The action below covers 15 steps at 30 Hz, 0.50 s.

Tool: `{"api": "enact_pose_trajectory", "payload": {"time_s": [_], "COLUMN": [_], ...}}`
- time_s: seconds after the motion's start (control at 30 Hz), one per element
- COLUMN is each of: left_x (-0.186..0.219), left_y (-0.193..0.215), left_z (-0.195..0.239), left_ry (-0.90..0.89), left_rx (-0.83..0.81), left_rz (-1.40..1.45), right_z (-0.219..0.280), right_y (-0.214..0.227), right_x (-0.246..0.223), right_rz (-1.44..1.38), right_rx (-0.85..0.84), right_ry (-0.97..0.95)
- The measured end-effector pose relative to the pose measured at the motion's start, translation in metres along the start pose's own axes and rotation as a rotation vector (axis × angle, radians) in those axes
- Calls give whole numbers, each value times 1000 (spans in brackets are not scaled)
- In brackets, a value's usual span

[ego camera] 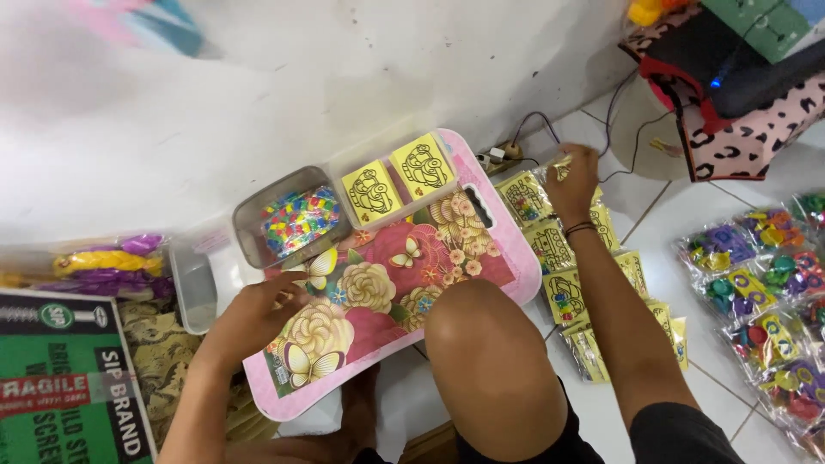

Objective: The person sits on the floor and packs small colorful plastic pieces into clear plastic bags along with yellow paper cutouts featuring cartoon designs. They seal each bag and place it on the floor next to other completed packages.

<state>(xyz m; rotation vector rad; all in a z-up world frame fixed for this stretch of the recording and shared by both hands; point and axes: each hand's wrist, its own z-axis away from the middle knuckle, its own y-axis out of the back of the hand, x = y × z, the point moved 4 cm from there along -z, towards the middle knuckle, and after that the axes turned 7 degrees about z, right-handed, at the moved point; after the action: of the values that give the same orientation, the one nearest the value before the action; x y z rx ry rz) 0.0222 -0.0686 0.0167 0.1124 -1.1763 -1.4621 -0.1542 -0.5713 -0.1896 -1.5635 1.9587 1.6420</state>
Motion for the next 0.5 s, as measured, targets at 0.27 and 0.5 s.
{"api": "enact_pose_trajectory", "payload": {"time_s": [0.27, 0.5], "left_x": [-47, -60], "left_y": [-24, -19], "left_z": [-2, 16], "left_ry": [5, -100], "left_rx": [-188, -131], "left_rz": [-124, -233], "right_z": [-35, 5], "right_y": [84, 100], "right_x": [-211, -407], "right_rz": [-326, -417], "right_rx": [28, -141], "right_ry": [403, 920]}}
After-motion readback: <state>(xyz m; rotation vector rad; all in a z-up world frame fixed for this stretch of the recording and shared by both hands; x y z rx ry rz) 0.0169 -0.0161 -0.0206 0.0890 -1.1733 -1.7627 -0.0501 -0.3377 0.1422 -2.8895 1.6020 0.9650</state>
